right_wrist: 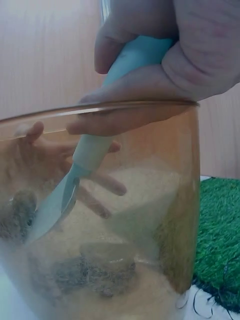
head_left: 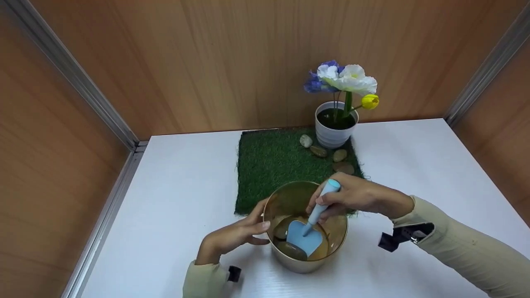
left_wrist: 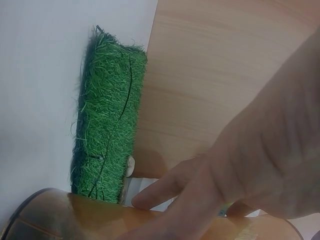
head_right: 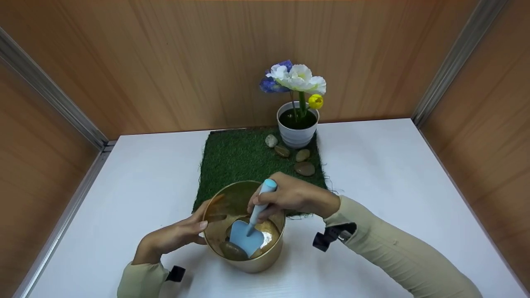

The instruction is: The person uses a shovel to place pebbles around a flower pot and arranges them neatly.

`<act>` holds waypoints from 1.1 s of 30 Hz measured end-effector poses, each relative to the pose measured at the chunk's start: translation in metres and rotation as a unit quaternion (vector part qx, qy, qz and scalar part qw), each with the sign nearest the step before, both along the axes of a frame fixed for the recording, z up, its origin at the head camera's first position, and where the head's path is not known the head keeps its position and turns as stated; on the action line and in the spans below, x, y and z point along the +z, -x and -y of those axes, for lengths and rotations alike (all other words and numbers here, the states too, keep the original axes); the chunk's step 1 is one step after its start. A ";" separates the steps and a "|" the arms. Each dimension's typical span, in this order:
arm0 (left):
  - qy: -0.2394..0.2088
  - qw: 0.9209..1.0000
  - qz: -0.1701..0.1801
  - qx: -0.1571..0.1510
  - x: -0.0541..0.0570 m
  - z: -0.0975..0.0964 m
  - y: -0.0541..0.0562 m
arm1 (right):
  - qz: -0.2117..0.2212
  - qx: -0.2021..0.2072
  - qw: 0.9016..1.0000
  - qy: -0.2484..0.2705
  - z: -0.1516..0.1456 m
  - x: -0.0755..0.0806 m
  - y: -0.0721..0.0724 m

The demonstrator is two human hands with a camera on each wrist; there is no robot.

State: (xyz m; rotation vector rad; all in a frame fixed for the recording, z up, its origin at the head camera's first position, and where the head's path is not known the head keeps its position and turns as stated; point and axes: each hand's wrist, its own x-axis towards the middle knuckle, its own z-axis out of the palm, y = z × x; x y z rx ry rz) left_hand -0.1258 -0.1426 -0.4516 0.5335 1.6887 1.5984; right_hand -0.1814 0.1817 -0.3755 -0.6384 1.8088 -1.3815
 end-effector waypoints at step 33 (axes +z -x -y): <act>-0.001 1.000 -0.001 -0.001 0.001 0.000 0.000 | 0.121 -0.079 0.983 0.111 -0.031 -0.007 -0.011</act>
